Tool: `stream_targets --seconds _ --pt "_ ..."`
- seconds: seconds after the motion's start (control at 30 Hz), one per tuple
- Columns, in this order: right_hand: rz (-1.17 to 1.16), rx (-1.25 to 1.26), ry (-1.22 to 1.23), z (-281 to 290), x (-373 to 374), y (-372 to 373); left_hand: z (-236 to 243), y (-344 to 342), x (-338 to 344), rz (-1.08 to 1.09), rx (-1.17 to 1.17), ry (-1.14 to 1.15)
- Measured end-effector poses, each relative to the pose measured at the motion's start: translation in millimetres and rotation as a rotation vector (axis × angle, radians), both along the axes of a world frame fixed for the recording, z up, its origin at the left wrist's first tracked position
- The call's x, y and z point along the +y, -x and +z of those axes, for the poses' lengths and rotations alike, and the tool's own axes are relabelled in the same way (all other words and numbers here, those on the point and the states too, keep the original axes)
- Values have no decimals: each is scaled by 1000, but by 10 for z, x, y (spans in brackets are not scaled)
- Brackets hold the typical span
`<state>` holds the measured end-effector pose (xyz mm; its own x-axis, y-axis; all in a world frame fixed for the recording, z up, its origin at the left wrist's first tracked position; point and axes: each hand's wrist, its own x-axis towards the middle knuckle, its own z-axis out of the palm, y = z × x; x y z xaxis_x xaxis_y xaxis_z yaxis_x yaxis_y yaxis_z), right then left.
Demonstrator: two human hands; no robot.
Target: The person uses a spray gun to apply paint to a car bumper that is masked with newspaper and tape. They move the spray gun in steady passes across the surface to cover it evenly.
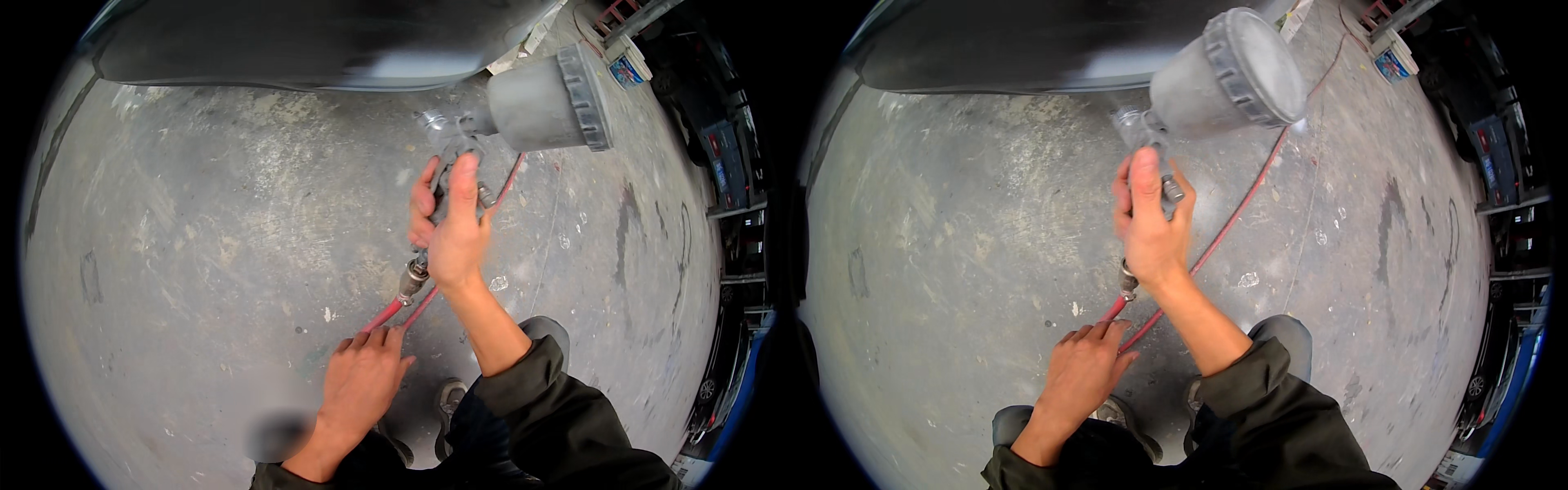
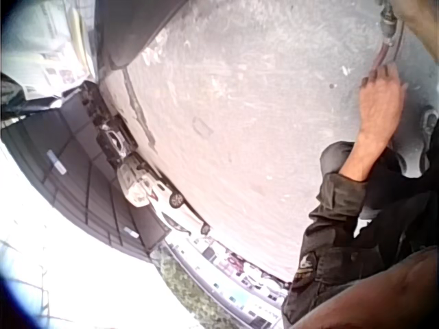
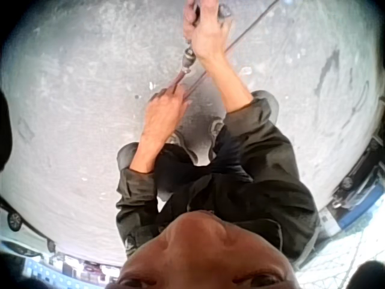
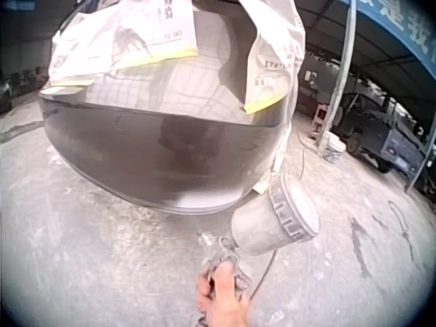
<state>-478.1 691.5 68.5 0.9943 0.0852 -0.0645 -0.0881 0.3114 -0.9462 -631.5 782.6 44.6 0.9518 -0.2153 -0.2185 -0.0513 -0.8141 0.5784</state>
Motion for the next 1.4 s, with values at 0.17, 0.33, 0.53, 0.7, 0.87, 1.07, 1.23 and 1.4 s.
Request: stream_targets --seconds 0.17,0.33,0.53,0.7,0.87,1.07,1.23,1.4 --pt "82 56 -47 -4 -18 -3 7 -6 -11 -18 27 -8" --pt "-84 50 -47 -100 -290 -160 30 0 -29 -17 18 -14" --pt "-362 -80 -5 -91 -637 -300 -6 62 -29 -20 -20 -49" --pt "-370 -142 33 -48 -654 -139 -155 102 -79 -14 -83 -61" --pt "-142 -108 -71 -64 -656 253 -157 72 -211 28 -149 -59" --pt "41 -113 -91 -57 -587 469 -83 -52 -361 98 -207 7" --pt "-98 -128 -8 114 -317 571 -35 -146 -443 120 -209 2" --pt "-182 -175 104 153 -301 526 22 -221 -438 110 -228 17"
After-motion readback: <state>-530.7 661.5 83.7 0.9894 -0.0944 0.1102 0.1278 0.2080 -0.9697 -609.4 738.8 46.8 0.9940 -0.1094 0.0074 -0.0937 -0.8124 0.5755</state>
